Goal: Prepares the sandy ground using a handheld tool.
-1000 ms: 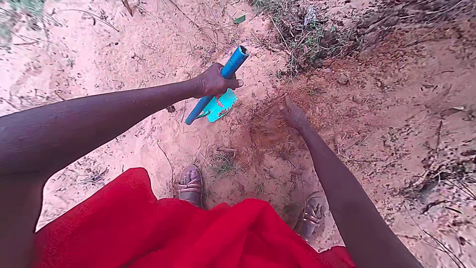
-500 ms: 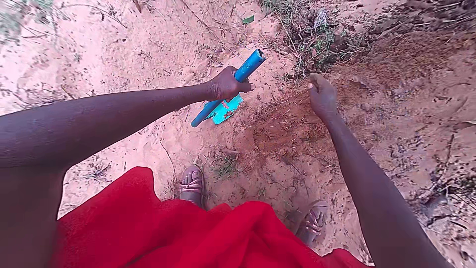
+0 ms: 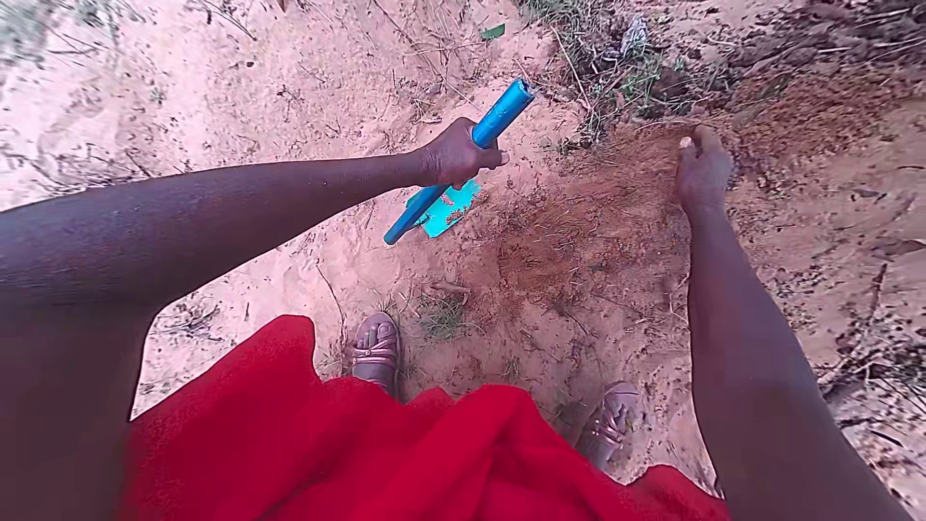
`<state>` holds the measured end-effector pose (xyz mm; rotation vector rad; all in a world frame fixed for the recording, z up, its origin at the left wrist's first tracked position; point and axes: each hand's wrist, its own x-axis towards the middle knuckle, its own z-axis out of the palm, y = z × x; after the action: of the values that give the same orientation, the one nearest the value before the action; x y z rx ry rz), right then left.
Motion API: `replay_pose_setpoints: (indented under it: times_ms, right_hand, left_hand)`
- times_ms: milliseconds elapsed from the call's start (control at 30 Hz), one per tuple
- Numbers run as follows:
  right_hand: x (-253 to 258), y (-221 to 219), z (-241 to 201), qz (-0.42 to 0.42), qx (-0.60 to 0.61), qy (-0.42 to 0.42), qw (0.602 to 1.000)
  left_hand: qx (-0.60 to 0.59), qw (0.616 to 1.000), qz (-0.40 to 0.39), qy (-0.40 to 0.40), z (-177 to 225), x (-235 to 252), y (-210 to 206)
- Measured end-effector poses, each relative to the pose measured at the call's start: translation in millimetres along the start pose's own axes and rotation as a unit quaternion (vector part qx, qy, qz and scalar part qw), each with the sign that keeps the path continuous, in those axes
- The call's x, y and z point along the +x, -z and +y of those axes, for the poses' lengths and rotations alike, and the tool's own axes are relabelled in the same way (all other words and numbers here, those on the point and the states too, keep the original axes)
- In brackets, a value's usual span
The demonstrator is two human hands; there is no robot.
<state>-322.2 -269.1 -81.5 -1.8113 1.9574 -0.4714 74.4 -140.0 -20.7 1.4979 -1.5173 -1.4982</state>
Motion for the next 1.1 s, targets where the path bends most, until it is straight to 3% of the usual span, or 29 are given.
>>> replay_pose_setpoints:
  times_ms: [100,167,267,400,733,1000,1100]
  right_hand:
    - [-1.8,45.6,6.1,0.123,0.104,-0.047,0.986]
    - [-21.6,50.5,5.7,0.134,0.082,-0.023,0.987]
    - [-64.3,10.7,4.1,0.075,0.058,0.004,0.995]
    - [-98.4,-42.1,9.2,0.052,0.052,-0.072,0.995]
    - [-78.8,-56.4,-17.2,-0.026,-0.154,-0.085,0.984]
    - [-72.9,-66.4,-16.3,-0.003,-0.077,-0.069,0.995]
    - [-66.4,-68.3,-22.5,-0.022,-0.106,-0.080,0.991]
  left_hand:
    - [0.027,1.000,0.001,0.015,3.1,-1.2,2.1]
    - [0.060,0.998,-0.011,0.034,8.3,-1.4,3.5]
    - [0.158,0.986,-0.006,0.059,17.3,-1.3,6.2]
    - [0.283,0.954,-0.016,0.094,35.7,-4.6,8.5]
    - [0.192,0.979,-0.017,0.066,21.2,-2.2,9.0]
    - [0.153,0.987,-0.033,0.039,17.2,-0.4,9.6]
    - [0.142,0.989,-0.039,0.025,14.1,2.0,10.3]
